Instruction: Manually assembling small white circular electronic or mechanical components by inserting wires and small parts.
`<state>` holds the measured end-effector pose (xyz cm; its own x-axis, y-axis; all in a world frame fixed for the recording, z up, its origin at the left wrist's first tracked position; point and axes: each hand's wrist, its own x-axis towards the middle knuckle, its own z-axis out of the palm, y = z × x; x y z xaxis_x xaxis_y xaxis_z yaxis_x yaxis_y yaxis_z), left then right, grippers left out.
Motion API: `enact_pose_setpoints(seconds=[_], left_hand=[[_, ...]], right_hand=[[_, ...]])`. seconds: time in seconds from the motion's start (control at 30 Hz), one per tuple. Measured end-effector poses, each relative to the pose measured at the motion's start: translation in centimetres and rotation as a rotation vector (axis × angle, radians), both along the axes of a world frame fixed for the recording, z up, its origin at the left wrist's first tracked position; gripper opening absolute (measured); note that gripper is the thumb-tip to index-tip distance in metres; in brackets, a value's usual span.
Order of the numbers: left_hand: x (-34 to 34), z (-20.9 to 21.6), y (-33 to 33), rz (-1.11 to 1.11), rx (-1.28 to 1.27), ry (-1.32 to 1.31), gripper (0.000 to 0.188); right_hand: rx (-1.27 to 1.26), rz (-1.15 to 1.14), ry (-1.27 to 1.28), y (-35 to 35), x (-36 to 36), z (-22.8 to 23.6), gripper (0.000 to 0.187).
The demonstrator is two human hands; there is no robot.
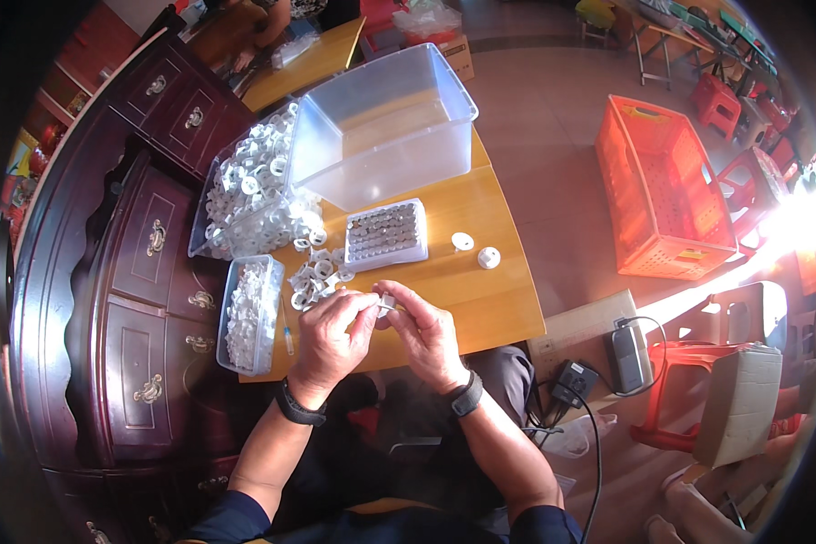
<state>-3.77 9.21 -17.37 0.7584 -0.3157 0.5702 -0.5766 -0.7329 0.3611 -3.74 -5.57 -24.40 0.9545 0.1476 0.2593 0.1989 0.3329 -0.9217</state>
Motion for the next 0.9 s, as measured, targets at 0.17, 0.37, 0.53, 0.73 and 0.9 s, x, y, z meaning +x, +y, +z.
enact_pose_setpoints(seconds=[0.17, 0.37, 0.53, 0.73, 0.9], left_hand=[[0.1, -0.5, 0.0, 0.008, -0.016, -0.025, 0.011], [0.2, -0.6, 0.0, -0.02, -0.011, -0.035, 0.011], [0.1, -0.5, 0.3, -0.009, 0.006, 0.02, 0.011], [0.1, -0.7, 0.3, -0.034, -0.04, -0.036, 0.013], [0.0, -0.6, 0.3, -0.051, -0.073, -0.03, 0.015]], right_hand=[[-0.061, -0.047, -0.023, 0.2, -0.1, 0.1, 0.034], [-0.258, -0.105, -0.064, -0.2, -0.1, 0.7, 0.037], [-0.393, -0.224, -0.238, -0.4, -0.2, 0.9, 0.042], [-0.316, -0.18, -0.181, 0.0, -0.2, 0.7, 0.039], [-0.284, -0.167, -0.165, 0.0, -0.2, 1.1, 0.036]])
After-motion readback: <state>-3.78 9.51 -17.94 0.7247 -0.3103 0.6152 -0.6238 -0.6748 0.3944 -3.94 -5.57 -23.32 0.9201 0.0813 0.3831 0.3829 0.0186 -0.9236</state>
